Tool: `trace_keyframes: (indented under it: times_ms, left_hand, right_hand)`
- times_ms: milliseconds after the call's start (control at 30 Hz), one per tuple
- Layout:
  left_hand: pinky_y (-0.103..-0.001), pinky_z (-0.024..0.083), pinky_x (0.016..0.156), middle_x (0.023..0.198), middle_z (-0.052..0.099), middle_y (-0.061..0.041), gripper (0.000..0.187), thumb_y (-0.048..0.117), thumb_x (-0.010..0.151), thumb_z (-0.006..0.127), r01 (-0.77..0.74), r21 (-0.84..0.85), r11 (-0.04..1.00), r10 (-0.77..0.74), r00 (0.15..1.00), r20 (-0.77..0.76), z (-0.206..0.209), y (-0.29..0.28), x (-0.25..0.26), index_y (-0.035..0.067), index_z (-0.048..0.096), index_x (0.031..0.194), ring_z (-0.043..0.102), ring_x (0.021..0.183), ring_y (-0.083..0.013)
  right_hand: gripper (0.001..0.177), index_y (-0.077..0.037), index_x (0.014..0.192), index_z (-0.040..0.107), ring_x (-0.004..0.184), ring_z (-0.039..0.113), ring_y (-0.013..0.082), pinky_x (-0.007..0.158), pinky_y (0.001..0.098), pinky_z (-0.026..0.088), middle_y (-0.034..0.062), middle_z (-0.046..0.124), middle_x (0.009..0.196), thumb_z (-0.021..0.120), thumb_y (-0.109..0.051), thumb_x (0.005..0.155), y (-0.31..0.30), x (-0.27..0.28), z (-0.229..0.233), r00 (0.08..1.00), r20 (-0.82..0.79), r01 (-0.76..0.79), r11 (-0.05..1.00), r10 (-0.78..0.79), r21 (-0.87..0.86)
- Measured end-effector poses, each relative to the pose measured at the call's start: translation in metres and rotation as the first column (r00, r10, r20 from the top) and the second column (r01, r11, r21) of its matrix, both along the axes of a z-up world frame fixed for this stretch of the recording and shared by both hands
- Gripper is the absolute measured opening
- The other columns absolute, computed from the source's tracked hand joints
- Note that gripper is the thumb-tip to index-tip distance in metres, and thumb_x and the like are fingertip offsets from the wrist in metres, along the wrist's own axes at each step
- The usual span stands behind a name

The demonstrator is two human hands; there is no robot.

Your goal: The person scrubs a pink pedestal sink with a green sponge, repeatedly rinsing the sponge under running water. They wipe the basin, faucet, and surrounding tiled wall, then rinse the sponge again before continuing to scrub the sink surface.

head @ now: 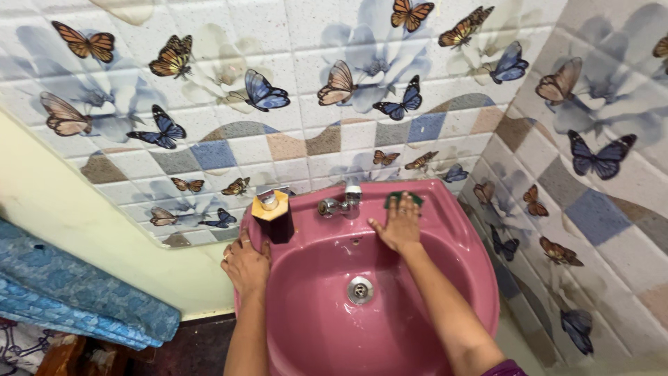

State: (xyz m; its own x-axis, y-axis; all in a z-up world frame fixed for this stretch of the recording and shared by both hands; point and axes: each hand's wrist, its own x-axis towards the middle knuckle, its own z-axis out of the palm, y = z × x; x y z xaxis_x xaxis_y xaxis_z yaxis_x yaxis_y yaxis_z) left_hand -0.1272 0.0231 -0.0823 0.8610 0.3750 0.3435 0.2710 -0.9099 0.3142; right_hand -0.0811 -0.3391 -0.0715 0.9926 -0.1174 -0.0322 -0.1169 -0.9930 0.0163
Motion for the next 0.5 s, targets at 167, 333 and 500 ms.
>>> trace_keyframes:
  times_ms: [167, 333, 500]
  left_hand:
    - [-0.053, 0.039, 0.105, 0.135, 0.063, -0.015, 0.07, 0.051, 0.089, 0.067, 0.004, -0.01, 1.0, -0.004, 1.0, 0.0, 0.0, -0.001, -0.001, 0.017, 0.052, 0.148, 0.052, 0.131, -0.0358]
    - [-0.052, 0.039, 0.104, 0.134, 0.063, -0.015, 0.071, 0.052, 0.089, 0.067, -0.003, 0.004, 1.0, 0.003, 1.0, -0.003, 0.0, -0.001, -0.001, 0.017, 0.052, 0.149, 0.052, 0.13, -0.0352]
    - [-0.052, 0.039, 0.103, 0.134, 0.063, -0.015, 0.071, 0.051, 0.088, 0.067, -0.002, 0.006, 1.0, 0.002, 1.0, -0.009, 0.001, 0.001, -0.001, 0.017, 0.052, 0.148, 0.052, 0.129, -0.0351]
  right_hand:
    - [0.077, -0.011, 0.158, 0.04, 0.145, 0.04, 0.0336, 0.123, 0.0482, 0.032, 0.0127, 0.04, 0.161, 0.028, -0.058, 0.098, -0.037, -0.027, -0.011, 0.985, 0.061, -0.169, 0.973, 0.161, 0.155]
    - [0.086, 0.0, 0.159, 0.025, 0.154, 0.026, 0.0374, 0.127, 0.0498, 0.021, 0.019, 0.027, 0.167, 0.023, -0.066, 0.104, -0.076, -0.023, -0.014, 0.985, 0.171, -0.048, 0.996, 0.036, 0.069]
    - [0.116, 0.003, 0.159, 0.003, 0.156, 0.005, 0.0379, 0.126, 0.0492, 0.006, 0.0252, 0.008, 0.168, 0.028, -0.088, 0.091, 0.001, -0.042, -0.008, 0.993, 0.006, -0.115, 0.993, 0.115, 0.014]
